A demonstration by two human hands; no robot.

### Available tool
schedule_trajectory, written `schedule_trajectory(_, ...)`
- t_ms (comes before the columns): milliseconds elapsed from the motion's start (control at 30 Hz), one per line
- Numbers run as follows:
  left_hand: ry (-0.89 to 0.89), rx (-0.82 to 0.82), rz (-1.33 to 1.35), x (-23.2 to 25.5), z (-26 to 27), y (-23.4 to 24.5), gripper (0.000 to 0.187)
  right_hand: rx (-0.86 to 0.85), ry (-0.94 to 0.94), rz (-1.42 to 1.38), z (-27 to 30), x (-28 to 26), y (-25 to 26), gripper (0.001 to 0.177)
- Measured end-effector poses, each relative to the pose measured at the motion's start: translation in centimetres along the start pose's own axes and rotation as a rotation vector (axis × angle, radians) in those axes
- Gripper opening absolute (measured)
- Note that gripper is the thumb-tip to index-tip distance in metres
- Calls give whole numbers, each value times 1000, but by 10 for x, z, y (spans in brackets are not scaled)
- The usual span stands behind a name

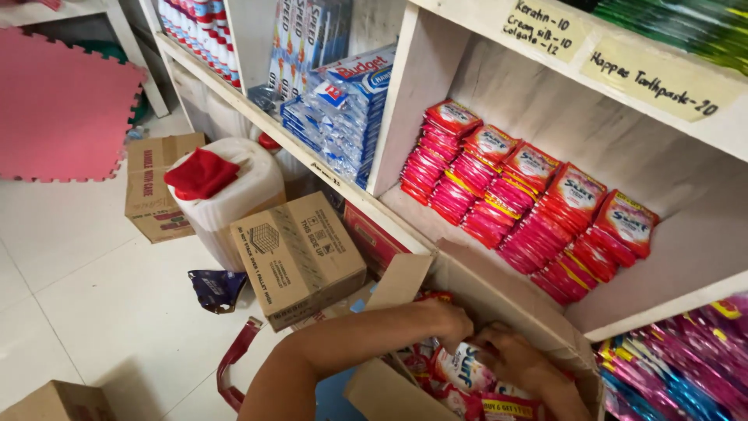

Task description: The person takes small red packets of Surf detergent from a cardboard box and places them onto a shelf. They arrange the packets in neat rows, stacking them vertically to fill the shelf space.

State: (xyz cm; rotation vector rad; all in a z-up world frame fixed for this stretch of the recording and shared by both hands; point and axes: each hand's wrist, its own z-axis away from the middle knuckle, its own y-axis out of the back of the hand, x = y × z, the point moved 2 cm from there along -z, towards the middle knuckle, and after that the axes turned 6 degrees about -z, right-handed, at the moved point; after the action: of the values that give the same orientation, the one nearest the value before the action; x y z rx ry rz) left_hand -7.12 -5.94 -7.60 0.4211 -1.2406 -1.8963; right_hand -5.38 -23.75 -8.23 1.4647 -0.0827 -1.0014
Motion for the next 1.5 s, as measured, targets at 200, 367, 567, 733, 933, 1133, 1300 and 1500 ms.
schedule_trajectory(200, 41, 46, 40, -4, -4, 2, 53, -37, -145, 3, 5, -22, 14, 32)
schedule_trajectory(367, 32, 160, 44, -15, -35, -25, 42, -54, -124, -61, 4, -16, 8, 39)
schedule_trajectory(567, 0, 275, 43, -19, -32, -25, 31, -61, -63, -57, 10, -23, 15, 40)
schedule_trajectory(733, 71, 185, 143, -25, -20, -10, 28, -39, -65, -29, 14, -24, 19, 33)
schedule_trajectory(933, 80, 248, 156, -54, -49, -36, 28, -66, -153, -7, 17, -43, 28, 30)
schedule_trajectory(1133, 193, 197, 279, -41, -11, -2, 34, -61, -104, 23, 15, -35, 29, 34)
schedule_trajectory(1300, 309, -17, 371, -12, 34, 40, 38, -108, -179, 2, 16, -54, 41, 37)
schedule_trajectory(1500, 189, 15, 184, -9, 22, 40, 42, -62, -220, -46, 20, -70, 51, 41)
